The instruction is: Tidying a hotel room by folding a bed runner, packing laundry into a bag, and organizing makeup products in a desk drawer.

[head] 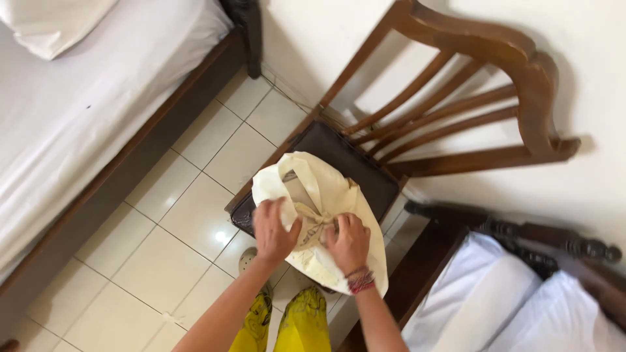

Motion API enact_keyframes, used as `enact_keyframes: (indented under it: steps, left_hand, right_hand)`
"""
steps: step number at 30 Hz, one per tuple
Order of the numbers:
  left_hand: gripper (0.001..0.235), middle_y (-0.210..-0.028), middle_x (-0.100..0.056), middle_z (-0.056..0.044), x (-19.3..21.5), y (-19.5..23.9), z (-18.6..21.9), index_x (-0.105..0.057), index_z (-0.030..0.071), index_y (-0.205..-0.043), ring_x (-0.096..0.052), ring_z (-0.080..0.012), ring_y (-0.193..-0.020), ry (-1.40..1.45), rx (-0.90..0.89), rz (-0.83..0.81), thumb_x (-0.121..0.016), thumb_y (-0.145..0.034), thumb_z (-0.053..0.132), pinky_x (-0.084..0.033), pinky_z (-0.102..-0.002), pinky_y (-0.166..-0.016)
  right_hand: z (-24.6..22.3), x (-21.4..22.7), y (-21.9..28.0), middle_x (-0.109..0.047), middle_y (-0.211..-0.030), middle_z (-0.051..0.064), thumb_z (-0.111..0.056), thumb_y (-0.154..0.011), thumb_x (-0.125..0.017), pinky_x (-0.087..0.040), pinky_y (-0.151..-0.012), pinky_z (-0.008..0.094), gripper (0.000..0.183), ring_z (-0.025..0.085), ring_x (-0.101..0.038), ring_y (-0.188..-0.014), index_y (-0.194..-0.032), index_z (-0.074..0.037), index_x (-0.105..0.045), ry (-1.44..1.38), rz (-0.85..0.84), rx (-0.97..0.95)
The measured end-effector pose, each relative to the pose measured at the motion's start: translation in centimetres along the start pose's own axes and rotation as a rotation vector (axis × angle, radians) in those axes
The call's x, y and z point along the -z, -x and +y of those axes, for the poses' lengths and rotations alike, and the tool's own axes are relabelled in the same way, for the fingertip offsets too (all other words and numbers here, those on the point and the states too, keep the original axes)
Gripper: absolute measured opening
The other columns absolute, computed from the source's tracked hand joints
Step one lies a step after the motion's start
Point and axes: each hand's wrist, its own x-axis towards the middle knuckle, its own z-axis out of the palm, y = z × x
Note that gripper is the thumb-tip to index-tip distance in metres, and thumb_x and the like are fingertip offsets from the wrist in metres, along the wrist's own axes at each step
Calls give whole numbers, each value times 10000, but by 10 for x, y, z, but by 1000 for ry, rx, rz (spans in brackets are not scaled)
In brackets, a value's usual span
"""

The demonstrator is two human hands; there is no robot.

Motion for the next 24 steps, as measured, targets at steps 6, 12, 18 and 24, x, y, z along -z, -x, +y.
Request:
enact_keyframes:
  steps: [6,12,18,24]
  left_hand:
    - [359,-1054,-614,-194,-42,70,-45,-579,-13,-1093,-663,-346,-890,-6,542,-358,-702,-906,267,-567,-454,-774]
    - [145,-981,-628,-169,-82,91,-50,-601,27,-1019,-646,-325,-846,-6,452,-240,-659,-899,84,-566,-428,-762]
    - [198,-868,-629,-149,-63,107,-8,-619,-32,-961,-640,-303,-765,158,335,-87,-703,-863,118,-572,-420,-696]
    - [89,-864,-672,-149,-50,108,26,-677,28,-892,-664,-341,-776,344,490,17,-718,-886,106,-547,-440,-716]
  right_hand:
    - [-43,-7,-11,-593,-1263,196,-485,-685,-832,-438,-828,547,755,363,-532,-1136,-1269,-61,-609,244,-88,-114]
    - [13,-67,-9,-673,-1075,88,-239,-881,-714,-469,-894,476,238,300,-571,-1077,-1067,-102,-657,170,-113,149]
    - [34,-59,2,-672,-939,94,-245,-976,-646,-540,-770,364,191,244,-602,-950,-985,-56,-623,-119,-94,187]
    - [13,5,-1,-683,-961,110,-266,-957,-670,-535,-817,442,212,279,-622,-966,-965,-63,-608,58,-78,362]
